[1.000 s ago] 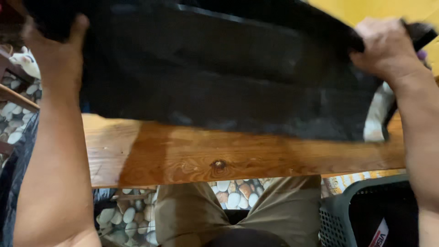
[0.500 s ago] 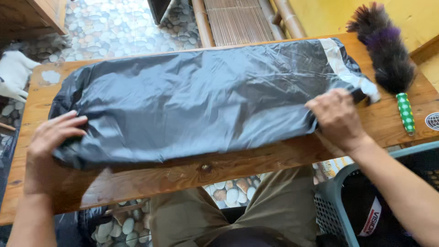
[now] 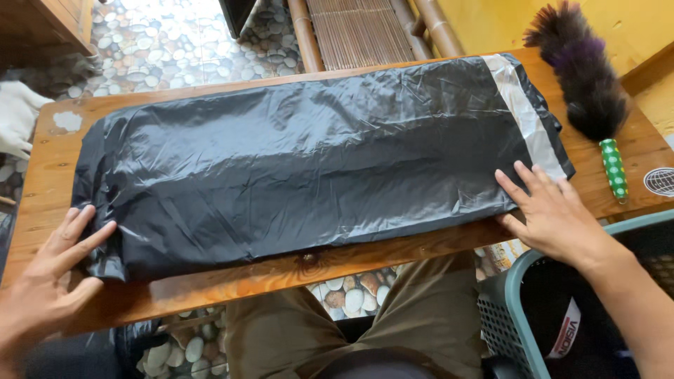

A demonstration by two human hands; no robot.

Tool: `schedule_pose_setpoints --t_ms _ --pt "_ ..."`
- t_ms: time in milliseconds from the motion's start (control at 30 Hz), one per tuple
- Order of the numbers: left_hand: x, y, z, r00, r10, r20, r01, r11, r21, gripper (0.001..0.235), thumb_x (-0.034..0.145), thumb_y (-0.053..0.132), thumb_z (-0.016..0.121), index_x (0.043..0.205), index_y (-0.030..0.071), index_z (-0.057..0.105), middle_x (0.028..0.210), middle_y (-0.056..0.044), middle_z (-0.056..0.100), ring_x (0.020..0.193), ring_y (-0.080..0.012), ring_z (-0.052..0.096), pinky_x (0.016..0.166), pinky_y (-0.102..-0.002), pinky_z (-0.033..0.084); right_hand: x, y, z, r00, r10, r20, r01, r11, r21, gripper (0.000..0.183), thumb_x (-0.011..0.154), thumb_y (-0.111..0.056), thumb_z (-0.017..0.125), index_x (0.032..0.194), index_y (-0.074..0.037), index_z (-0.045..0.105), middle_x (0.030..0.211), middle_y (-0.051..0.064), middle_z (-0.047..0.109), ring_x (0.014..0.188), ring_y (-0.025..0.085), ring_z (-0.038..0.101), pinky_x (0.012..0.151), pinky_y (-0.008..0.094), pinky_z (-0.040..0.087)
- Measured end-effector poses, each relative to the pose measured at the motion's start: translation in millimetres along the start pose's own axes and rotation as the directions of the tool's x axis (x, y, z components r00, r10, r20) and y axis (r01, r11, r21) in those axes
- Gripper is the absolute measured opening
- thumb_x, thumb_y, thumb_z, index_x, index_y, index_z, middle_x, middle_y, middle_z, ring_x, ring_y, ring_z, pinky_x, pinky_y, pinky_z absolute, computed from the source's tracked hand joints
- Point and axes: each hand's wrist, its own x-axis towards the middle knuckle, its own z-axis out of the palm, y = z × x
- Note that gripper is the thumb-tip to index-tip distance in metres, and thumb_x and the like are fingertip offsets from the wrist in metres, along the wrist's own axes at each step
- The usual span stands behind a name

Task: The person wraps a rectangular object in black plastic on a wooden table. They fold the plastic over the object, smooth it with their hands, and use a brush to press the plastic along the edges. The person repeatedly folds and smooths the plastic to fully enclose the object.

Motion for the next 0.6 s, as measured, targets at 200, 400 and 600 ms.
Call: schedule_pose_setpoints --t_ms 200,400,600 --pt "21 9 10 0.971 -0.205 0.121 0.220 0.968 -0.123 0.058 0.093 0.031 0.049 0.151 0.021 0.049 0.176 -0.009 0.021 0.166 -0.0244 0.007 0.127 -0.049 0.002 0 2 12 0.998 0.051 -0.035 -0.043 0.982 0.184 0.084 0.091 -0.049 0.044 0.166 -0.030 0.011 0.173 0.009 0.009 0.158 0.030 0.009 0.123 0.053 0.007" --pt "43 82 19 0.944 -0.079 -0.322 0.152 0.966 0.208 0.053 0.093 0.033 0.068 0.138 0.006 0.065 0.169 -0.023 0.041 0.162 -0.0404 0.029 0.127 -0.069 0.010 24 84 28 0.935 -0.037 -0.352 0.186 0.896 0.402 0.059 0.090 -0.015 0.049 0.150 -0.012 0.050 0.160 0.015 0.039 0.147 0.029 0.033 0.122 0.045 0.020" --pt "41 95 32 0.934 0.051 -0.354 0.020 0.981 0.194 0.053 0.094 0.024 0.070 0.143 0.007 0.062 0.165 -0.024 0.043 0.157 -0.0419 0.035 0.126 -0.066 0.021 40 171 102 0.788 0.527 -0.319 -0.296 0.778 0.554 0.034 0.105 -0.010 0.050 0.128 0.005 0.029 0.109 0.033 0.044 0.087 0.050 0.049 0.081 0.054 0.036"
